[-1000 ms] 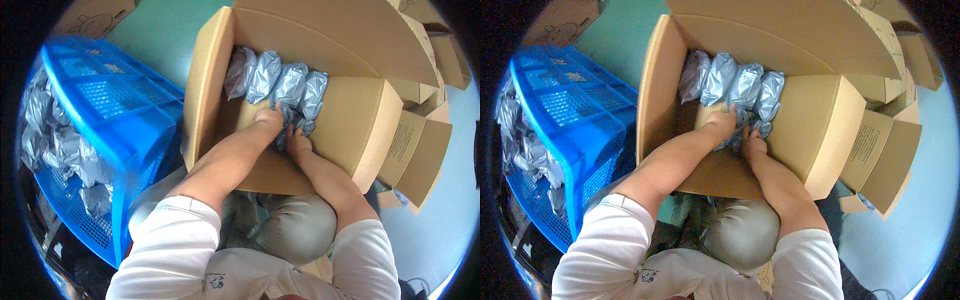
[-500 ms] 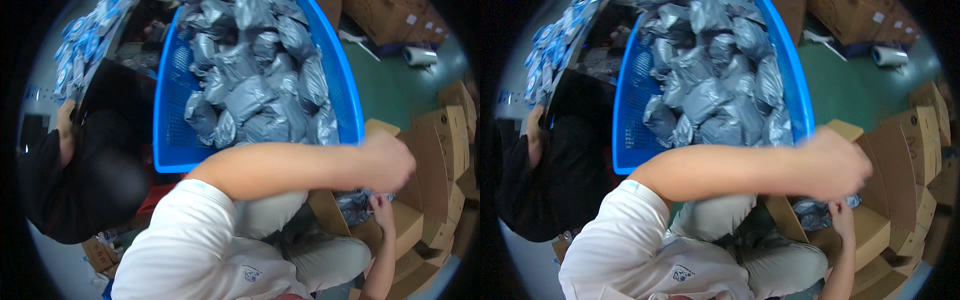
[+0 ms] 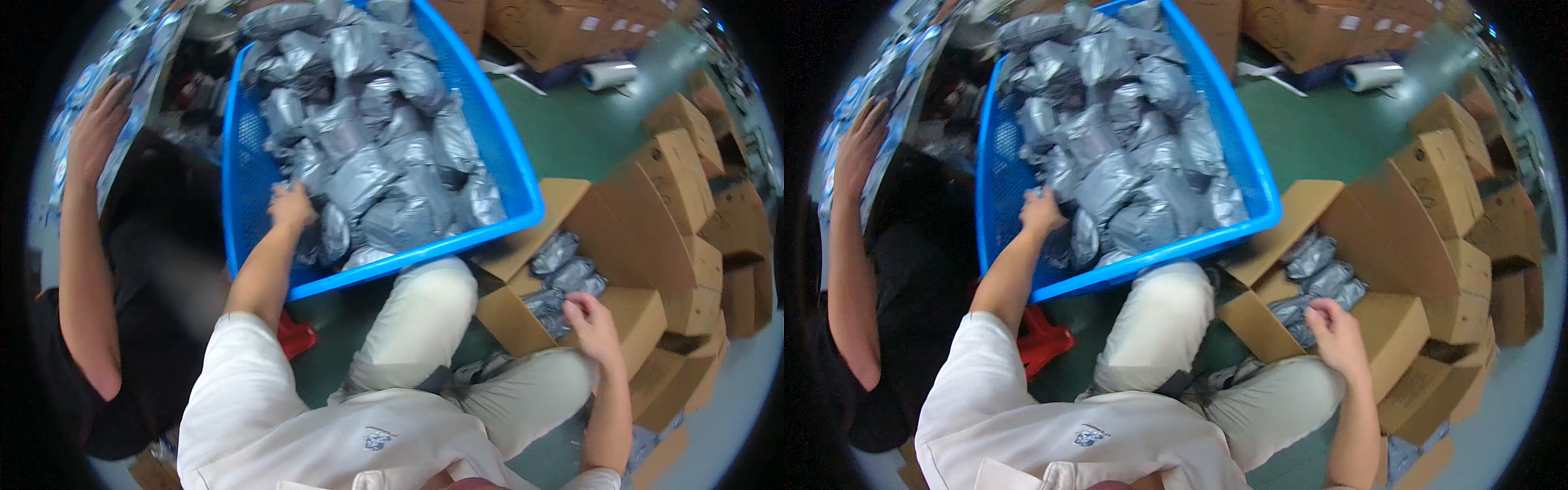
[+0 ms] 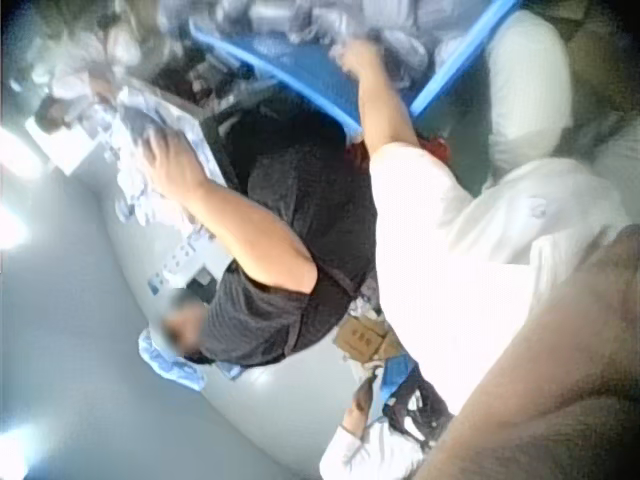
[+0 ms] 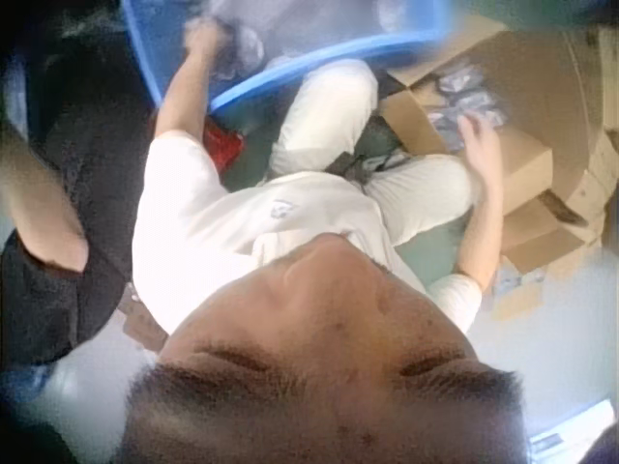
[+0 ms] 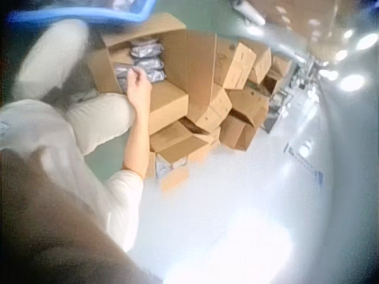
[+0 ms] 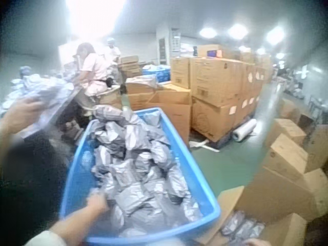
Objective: The person takes grey packages from a blue crate and stacks them into cardboard boxes, then sets the full box aside and prepares an empty one to repeat the process.
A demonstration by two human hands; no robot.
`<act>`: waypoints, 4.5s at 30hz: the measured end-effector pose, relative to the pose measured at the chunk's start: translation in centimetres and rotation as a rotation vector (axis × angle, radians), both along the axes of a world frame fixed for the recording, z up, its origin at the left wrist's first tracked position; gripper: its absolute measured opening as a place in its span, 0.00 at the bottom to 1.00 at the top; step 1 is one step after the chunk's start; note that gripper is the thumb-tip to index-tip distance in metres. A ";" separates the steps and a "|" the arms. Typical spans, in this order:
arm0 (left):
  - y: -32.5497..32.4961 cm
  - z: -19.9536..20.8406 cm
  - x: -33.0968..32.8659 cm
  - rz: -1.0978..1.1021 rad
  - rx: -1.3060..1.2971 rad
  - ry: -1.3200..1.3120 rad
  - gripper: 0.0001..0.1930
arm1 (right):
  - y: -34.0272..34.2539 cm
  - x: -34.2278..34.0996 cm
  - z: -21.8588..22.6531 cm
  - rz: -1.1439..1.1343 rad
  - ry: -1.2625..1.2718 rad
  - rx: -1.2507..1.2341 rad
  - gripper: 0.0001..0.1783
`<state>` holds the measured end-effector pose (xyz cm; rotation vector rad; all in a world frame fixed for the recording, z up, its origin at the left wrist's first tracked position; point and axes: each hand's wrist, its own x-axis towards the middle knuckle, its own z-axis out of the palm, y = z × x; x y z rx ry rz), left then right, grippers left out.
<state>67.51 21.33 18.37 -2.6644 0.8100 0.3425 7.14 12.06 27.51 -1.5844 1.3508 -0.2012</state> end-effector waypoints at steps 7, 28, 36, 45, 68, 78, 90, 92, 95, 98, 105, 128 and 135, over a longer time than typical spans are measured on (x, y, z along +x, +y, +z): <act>-0.2 4.0 -2.6 0.066 -0.010 -0.043 0.42 | 0.6 -1.2 2.5 -0.009 0.106 -0.260 0.17; -11.8 24.6 -17.0 -0.846 -0.937 1.581 0.33 | -3.9 16.6 9.0 0.293 -1.183 0.720 0.53; -21.1 2.7 -8.2 -0.721 -0.173 0.011 0.58 | -3.3 -5.5 2.5 -0.778 -1.185 0.303 0.36; -18.5 17.5 -11.6 -0.694 -0.205 0.449 0.50 | -3.1 -16.6 -7.0 -1.033 -0.904 0.547 0.32; -21.0 -17.6 -50.8 -0.738 0.774 0.478 0.57 | -4.7 -1.1 -29.8 0.081 0.332 0.576 0.20; -17.4 -17.7 -51.9 -0.907 0.488 0.357 0.52 | -5.9 -2.8 -31.9 0.171 0.406 0.433 0.18; -16.3 -23.4 -50.7 -0.825 0.579 0.363 0.54 | -4.1 -3.0 -31.1 0.438 0.422 0.298 0.27; -16.2 -23.7 -49.5 -0.905 0.592 0.328 0.57 | -4.4 -2.8 -31.8 0.493 0.436 0.301 0.27; -16.5 -23.6 -49.9 -0.843 0.672 0.387 0.63 | -3.9 -3.5 -31.4 0.547 0.402 0.250 0.28; -15.1 -28.9 -46.6 -0.771 0.535 0.457 0.64 | -4.1 -3.8 -30.0 0.631 0.451 0.247 0.30; -18.4 -17.9 -50.9 -1.201 0.901 0.370 0.20 | -4.2 -4.5 -29.7 0.688 0.446 0.332 0.17; -30.9 -6.2 -6.5 0.173 -1.101 0.741 0.26 | -6.7 -0.7 -0.7 -0.051 -0.167 0.084 0.12; -25.8 0.0 -4.1 -0.448 -0.729 0.150 0.13 | -9.3 7.5 0.3 0.072 -0.245 -0.084 0.13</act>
